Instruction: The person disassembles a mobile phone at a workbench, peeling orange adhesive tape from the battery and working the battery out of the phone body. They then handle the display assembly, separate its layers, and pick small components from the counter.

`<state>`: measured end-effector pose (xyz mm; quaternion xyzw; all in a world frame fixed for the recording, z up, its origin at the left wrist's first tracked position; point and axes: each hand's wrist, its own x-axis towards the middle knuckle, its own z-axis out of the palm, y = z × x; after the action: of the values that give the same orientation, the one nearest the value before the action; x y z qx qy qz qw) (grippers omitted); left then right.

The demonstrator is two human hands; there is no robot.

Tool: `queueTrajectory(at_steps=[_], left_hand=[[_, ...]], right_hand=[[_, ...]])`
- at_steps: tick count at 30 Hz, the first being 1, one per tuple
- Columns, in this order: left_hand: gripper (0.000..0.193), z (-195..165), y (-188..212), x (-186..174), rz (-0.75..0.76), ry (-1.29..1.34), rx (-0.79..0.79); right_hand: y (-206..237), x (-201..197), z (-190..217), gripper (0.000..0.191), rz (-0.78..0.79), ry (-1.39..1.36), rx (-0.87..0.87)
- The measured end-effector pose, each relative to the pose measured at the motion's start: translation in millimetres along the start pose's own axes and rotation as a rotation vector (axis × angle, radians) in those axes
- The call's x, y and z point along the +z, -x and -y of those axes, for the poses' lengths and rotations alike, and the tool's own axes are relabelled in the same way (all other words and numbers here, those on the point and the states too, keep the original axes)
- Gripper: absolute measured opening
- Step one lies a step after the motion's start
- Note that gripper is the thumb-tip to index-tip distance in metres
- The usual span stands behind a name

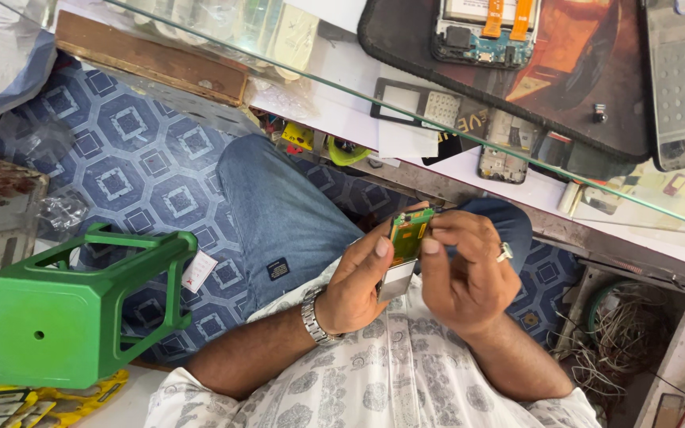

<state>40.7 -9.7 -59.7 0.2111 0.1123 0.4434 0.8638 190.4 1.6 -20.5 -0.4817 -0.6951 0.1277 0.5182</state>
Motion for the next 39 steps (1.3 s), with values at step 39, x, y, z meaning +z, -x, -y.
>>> queueTrajectory(at_steps=[39], left_hand=[[0.054,0.9,-3.4,0.4,-0.108,-0.621,0.224]], right_hand=[[-26.3,-12.8,-14.3,0.018,0.340,0.362,-0.252]])
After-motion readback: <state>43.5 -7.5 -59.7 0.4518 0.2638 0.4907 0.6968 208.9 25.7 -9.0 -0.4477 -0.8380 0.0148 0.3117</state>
